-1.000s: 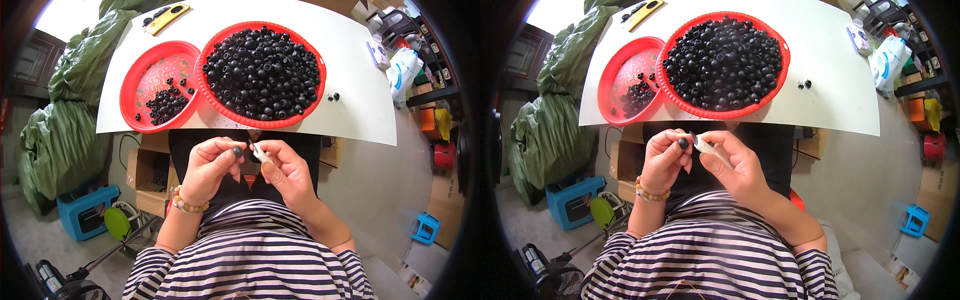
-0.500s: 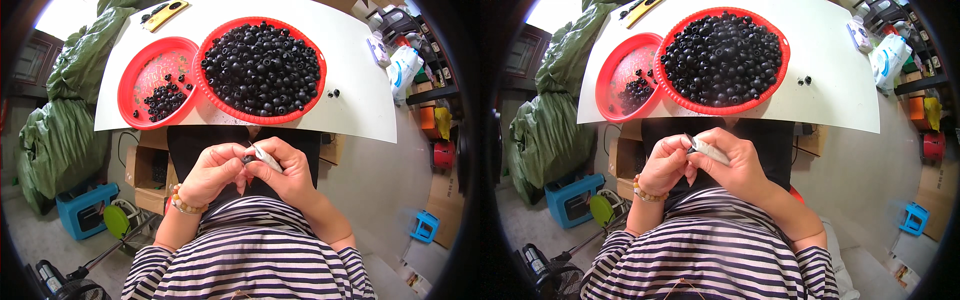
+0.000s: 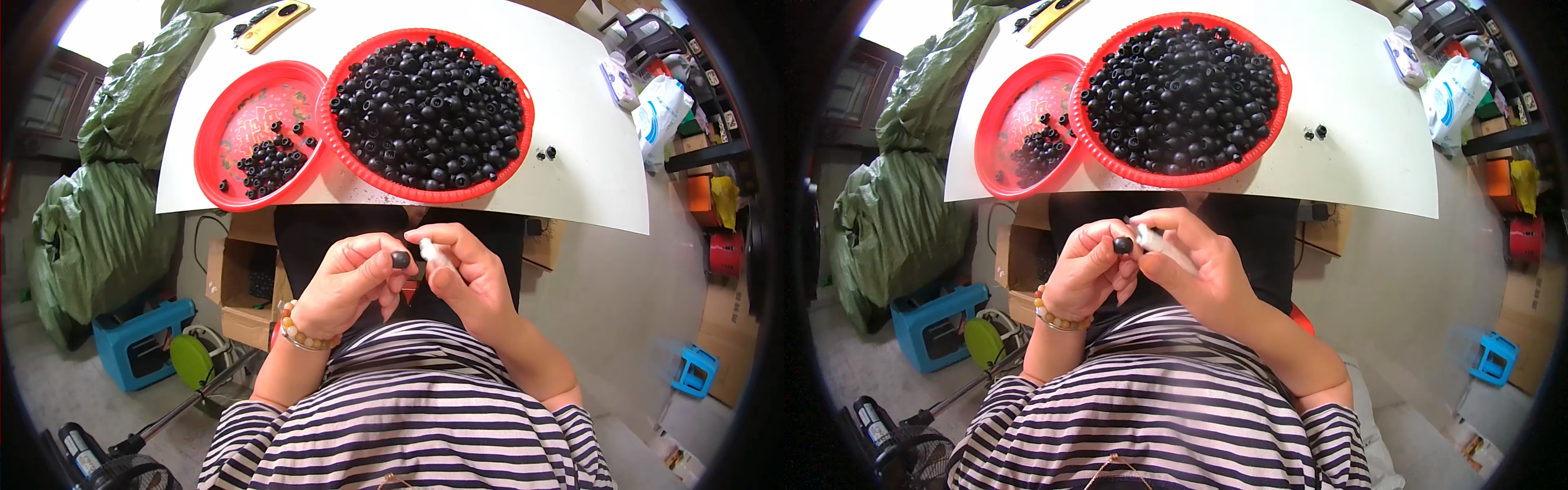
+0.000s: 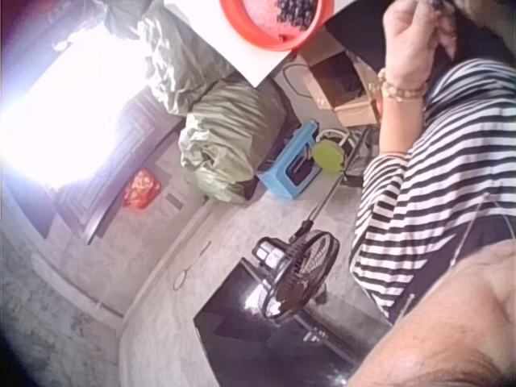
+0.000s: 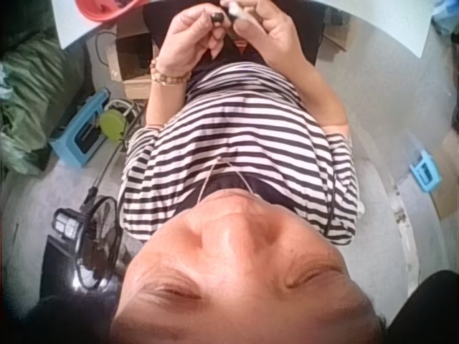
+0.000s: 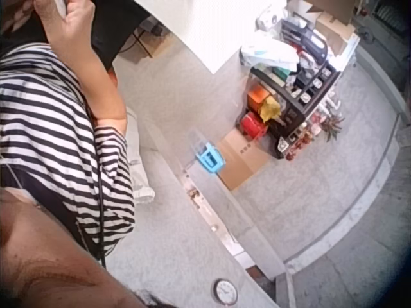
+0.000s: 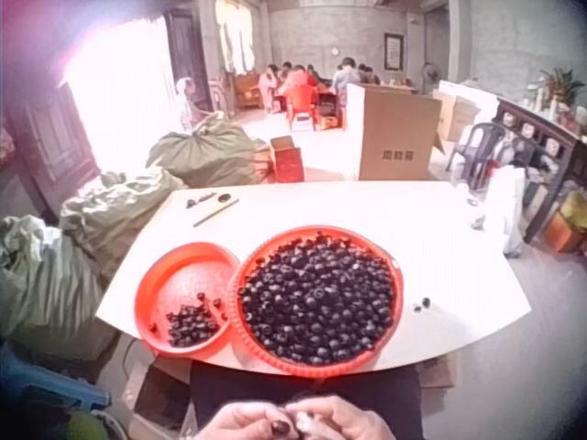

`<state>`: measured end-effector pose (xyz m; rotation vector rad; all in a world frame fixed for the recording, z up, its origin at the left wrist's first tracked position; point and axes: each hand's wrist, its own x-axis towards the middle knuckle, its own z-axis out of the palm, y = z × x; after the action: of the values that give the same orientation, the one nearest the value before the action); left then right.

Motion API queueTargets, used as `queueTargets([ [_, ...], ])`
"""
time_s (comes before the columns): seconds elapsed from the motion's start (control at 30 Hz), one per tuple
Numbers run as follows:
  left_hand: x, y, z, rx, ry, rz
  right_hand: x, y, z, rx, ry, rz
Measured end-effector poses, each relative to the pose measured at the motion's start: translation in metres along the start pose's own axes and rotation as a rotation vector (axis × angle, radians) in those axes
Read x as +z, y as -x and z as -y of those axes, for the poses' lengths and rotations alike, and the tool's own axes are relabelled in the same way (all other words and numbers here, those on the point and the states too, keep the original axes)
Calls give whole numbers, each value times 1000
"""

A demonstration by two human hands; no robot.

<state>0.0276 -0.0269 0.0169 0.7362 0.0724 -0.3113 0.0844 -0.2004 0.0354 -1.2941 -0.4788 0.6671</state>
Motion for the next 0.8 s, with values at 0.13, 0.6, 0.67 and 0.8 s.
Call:
queueTargets([
  [0.13, 0, 0, -1, 30, -10, -28, 1, 4, 8, -51, 26, 34],
  [0.6, 2, 2, -1, 73, -60, -91, 5, 5, 5, -134, 244, -29],
  [0.67, 0, 2, 0, 72, -49, -89, 5, 5, 4, -139, 241, -29],
  [0.8, 1, 2, 0, 70, -56, -101, 5, 6, 3, -132, 221, -33],
])
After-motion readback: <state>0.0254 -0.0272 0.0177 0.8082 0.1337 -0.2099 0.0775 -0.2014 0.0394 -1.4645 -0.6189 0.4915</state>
